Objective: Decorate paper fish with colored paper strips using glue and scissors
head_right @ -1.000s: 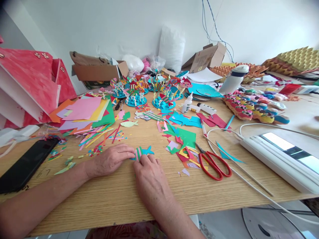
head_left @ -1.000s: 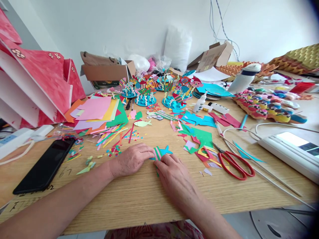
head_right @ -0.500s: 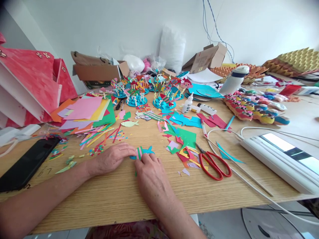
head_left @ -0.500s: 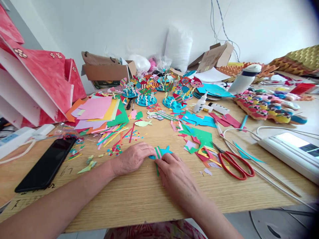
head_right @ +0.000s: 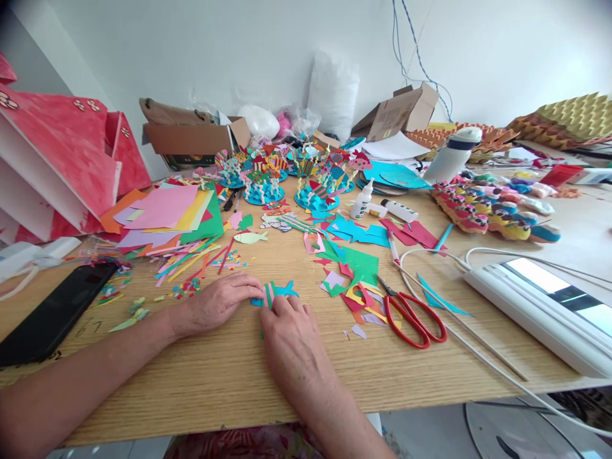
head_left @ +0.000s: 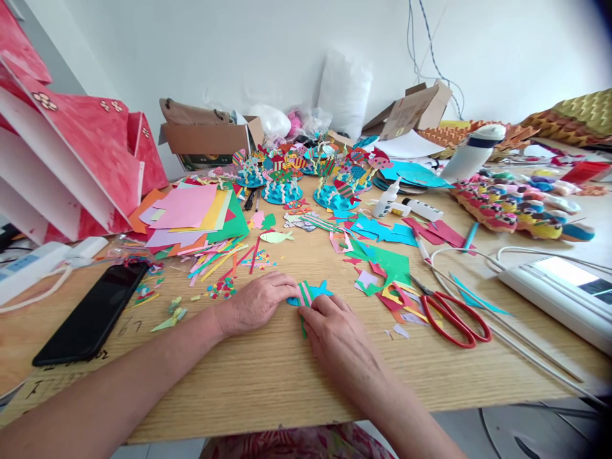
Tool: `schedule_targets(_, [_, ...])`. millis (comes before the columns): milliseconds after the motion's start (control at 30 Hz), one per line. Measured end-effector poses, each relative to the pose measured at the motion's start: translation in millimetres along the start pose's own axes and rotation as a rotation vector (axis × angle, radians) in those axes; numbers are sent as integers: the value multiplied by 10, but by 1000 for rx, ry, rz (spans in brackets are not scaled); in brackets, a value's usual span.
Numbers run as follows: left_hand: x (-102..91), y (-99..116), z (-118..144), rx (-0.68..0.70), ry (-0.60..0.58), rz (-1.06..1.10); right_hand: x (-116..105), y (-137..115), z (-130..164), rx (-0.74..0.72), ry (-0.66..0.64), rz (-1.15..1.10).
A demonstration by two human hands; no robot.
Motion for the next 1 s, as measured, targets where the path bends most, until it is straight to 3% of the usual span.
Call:
schedule_targets(200, [-13,-36,-12,-23,64,-144,-141,9,53,-8,-38,2])
schedule_targets(367, [-63,-28,15,34,153,-141,-93,-1,13,-15,-43,-22])
schedule_targets(533, [-14,70,13,115,47,11,-60,6,10,-10,-22,-43])
schedule_targets(1000, [18,37,2,50,-15,49,-126,-24,147,-14,3,-45])
Point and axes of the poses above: each hand's wrist, its own z-axis away from the middle knuckle, its own x-axis out of the palm, y = z × x, the point moved 3 cm from there along -z, towards the middle knuckle, and after that the axes turned 14 degrees about z, right-handed, at the moved point
